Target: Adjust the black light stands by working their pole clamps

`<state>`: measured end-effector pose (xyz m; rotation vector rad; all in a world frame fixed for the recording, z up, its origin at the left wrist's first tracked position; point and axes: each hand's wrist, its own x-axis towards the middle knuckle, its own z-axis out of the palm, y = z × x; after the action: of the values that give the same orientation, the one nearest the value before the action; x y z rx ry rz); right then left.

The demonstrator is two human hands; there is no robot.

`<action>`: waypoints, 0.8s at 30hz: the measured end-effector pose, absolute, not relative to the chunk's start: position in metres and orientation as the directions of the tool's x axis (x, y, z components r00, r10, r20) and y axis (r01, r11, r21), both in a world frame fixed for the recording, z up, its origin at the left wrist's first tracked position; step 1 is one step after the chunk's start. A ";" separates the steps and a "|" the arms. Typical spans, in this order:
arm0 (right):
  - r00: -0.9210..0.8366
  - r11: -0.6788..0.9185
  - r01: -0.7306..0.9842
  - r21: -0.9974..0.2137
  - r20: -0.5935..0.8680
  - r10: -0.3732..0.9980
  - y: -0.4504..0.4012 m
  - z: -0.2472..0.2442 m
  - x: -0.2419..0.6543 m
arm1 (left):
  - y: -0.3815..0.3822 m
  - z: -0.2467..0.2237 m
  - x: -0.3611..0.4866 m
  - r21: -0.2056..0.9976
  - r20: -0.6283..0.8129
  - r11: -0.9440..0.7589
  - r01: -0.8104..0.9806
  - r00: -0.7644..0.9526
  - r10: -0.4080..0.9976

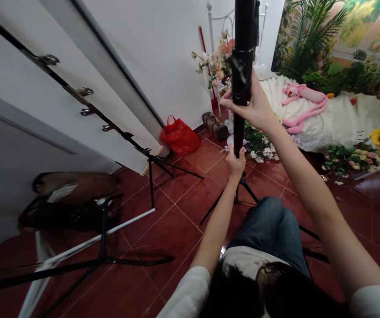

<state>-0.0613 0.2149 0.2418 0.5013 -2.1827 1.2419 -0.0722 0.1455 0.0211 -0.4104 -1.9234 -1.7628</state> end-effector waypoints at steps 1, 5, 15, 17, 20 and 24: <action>-0.765 0.481 -0.587 -0.651 0.641 -0.066 0.218 0.238 -0.054 | 0.146 0.021 -0.072 0.833 0.552 0.115 0.541 -0.827 -0.109; -0.853 0.511 -0.477 -0.715 0.517 -0.074 0.239 0.184 -0.026 | 0.147 0.021 -0.072 0.824 0.567 0.103 0.557 -0.815 -0.119; -0.927 0.475 -0.295 -0.829 0.368 0.066 0.263 0.059 -0.024 | 0.147 0.019 -0.074 0.806 0.590 0.145 0.573 -0.797 -0.130; -0.931 0.432 -0.289 -0.854 0.356 0.081 0.260 0.055 -0.032 | 0.148 0.018 -0.074 0.809 0.587 0.139 0.572 -0.799 -0.132; -0.942 0.369 -0.254 -0.894 0.315 0.115 0.257 0.049 -0.043 | 0.148 0.018 -0.074 0.810 0.585 0.140 0.569 -0.800 -0.131; -0.955 0.323 -0.156 -0.933 0.227 0.193 0.256 0.051 -0.052 | 0.148 0.019 -0.074 0.809 0.587 0.152 0.568 -0.795 -0.153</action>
<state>-0.0518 0.2564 0.0507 -0.0330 -2.2961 1.6708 -0.0737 0.1484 0.0194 -0.3947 -1.8824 -1.6966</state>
